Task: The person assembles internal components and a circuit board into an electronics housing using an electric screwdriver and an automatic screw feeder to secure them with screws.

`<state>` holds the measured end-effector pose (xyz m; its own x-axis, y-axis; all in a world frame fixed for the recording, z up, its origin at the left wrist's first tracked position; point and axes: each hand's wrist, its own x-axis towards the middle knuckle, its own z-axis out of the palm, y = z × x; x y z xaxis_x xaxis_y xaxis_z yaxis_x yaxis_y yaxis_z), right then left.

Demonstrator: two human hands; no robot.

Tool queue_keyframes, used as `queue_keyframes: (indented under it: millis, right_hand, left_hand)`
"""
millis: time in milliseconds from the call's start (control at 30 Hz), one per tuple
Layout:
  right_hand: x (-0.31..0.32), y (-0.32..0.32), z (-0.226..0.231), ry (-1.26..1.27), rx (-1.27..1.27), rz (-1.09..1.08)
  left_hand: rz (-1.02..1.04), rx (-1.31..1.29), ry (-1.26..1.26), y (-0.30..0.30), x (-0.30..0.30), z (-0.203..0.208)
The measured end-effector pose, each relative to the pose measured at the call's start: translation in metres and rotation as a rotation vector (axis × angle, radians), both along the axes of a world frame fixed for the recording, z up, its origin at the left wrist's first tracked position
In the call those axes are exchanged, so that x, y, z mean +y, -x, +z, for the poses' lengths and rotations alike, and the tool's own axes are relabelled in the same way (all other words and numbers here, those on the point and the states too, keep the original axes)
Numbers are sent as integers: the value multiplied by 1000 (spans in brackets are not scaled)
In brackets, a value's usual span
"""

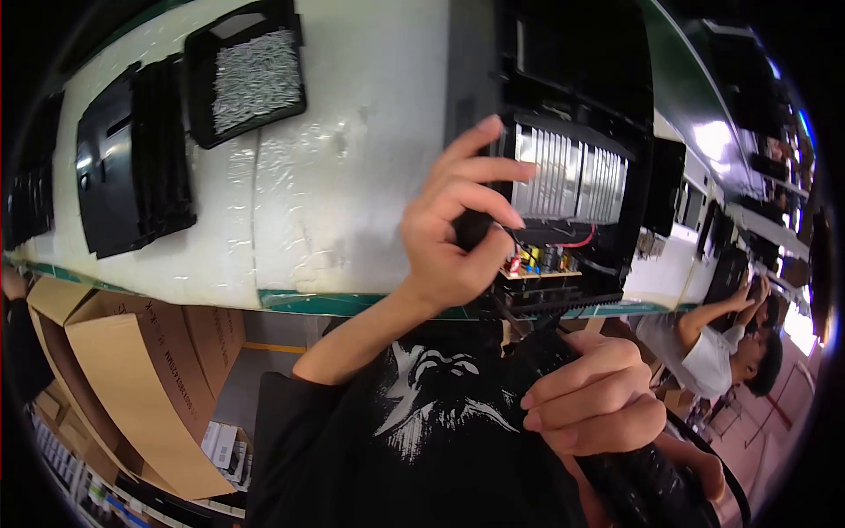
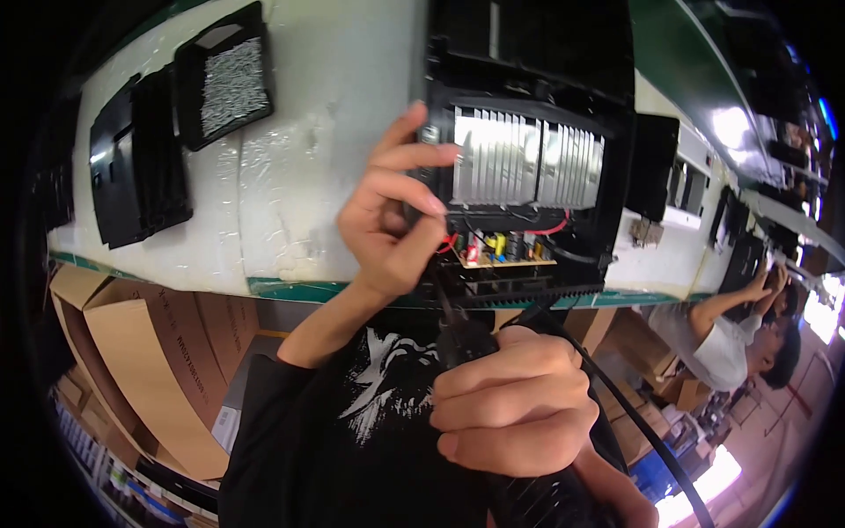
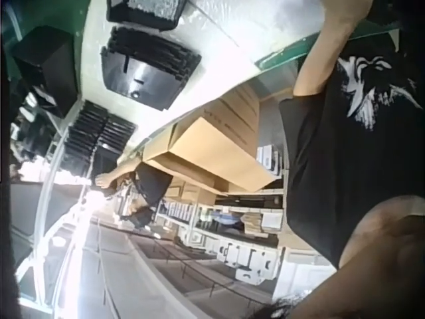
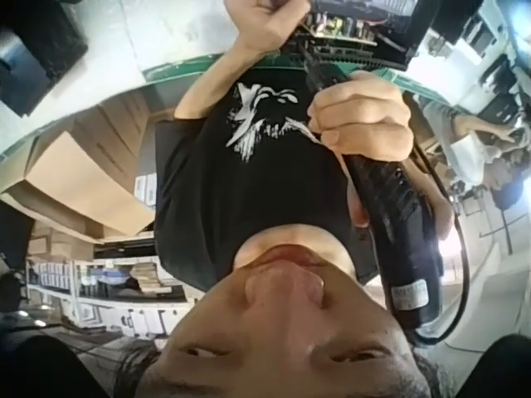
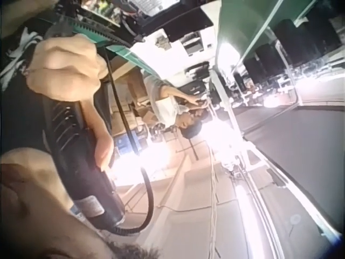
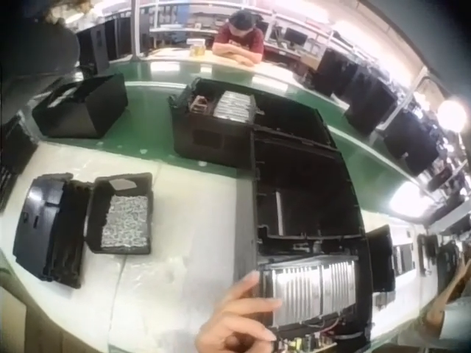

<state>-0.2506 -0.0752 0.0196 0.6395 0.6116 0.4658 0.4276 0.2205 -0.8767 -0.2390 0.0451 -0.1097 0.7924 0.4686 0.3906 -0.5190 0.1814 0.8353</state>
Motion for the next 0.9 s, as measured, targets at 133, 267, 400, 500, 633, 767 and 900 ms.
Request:
queue_keyframes:
  millis: [133,267,400,500,633,767,900]
  right_hand:
    - [14,-13,-2,-93,-5,95]
    - [20,-16,-12,-192,25,136]
    - [18,-11,-20,-274,30,152]
    - [15,-5,-20,-310,1,132]
    - [-1,-5,-22,-182,43,145]
    - [-18,3,-1,-324,10,-18]
    - [-67,13,56,-701,-306,-359]
  left_hand:
    - [43,45,1,3,-3,6]
    - [17,47,35,3,-5,2]
    - [37,59,1,6,-1,1]
    - [35,93,54,2,-3,11]
    - [-18,228,20,3,-3,16]
    - [-197,193,-44,-4,0,14]
    - [-295,214,8,12,9,29]
